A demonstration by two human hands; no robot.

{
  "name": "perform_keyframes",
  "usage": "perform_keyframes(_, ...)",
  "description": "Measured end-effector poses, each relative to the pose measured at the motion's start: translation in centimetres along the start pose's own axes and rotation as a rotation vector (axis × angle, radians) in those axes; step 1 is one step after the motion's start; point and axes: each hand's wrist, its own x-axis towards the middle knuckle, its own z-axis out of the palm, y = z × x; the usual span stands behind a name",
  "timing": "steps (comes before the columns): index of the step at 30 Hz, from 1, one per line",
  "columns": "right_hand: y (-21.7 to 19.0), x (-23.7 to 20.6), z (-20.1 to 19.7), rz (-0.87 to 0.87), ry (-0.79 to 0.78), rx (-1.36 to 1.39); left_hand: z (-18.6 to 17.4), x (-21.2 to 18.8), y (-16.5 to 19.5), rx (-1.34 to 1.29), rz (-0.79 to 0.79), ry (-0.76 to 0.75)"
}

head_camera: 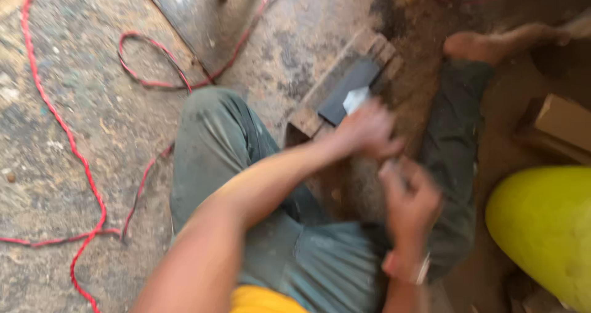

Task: The person sits on the floor and sharpens a chisel on a sharpening stone mounted on a wooden block. They repeatedly rub the blade against the stone, occasionally applying water from a nearby bottle to the stone. The person also handles a small metal file and a piece of white material during the process.

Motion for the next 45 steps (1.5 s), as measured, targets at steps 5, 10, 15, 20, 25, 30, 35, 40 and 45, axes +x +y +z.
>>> perform_keyframes(5,-0.1,8.6,-2.1,-0.088,-0.140,0.193,-0.5,8.4,0.5,-0.066,-0.012,-0.058)
perform_keyframes(10,-2.4,-3.1,-0.3,-0.026,-0.059,-0.082,-3.0,-3.6,1.0,-0.057,0.022,-0.094)
perform_keyframes(15,0.0,-1.0,-0.3,0.062,-0.078,-0.076,0.0,-1.7,-1.0,-0.003,0.046,-0.140)
perform_keyframes(20,0.5,10.4,-3.3,-0.075,-0.179,-0.187,-0.4,8.6,0.4,-0.094,-0.112,0.074)
perform_keyframes(25,-3.1,0.7,-1.2,-0.086,-0.196,0.023,-5.3,-2.3,1.6,-0.032,-0.069,-0.022)
perform_keyframes(30,-2.1,1.1,-0.4,-0.010,-0.135,-0.070,-2.7,-1.8,-0.7,-0.019,-0.053,-0.011)
perform_keyframes(35,-0.3,11.1,-2.1,-0.143,-0.243,0.065,-1.3,8.8,-1.3,-0.068,-0.085,0.094)
perform_keyframes(40,-2.4,0.4,-0.7,-0.003,-0.170,-0.030,-3.7,-1.6,0.0,-0.064,-0.015,0.033)
perform_keyframes(45,-1.8,-1.0,0.1,0.084,-0.063,-0.051,-1.1,-2.1,-0.9,0.008,0.024,-0.118)
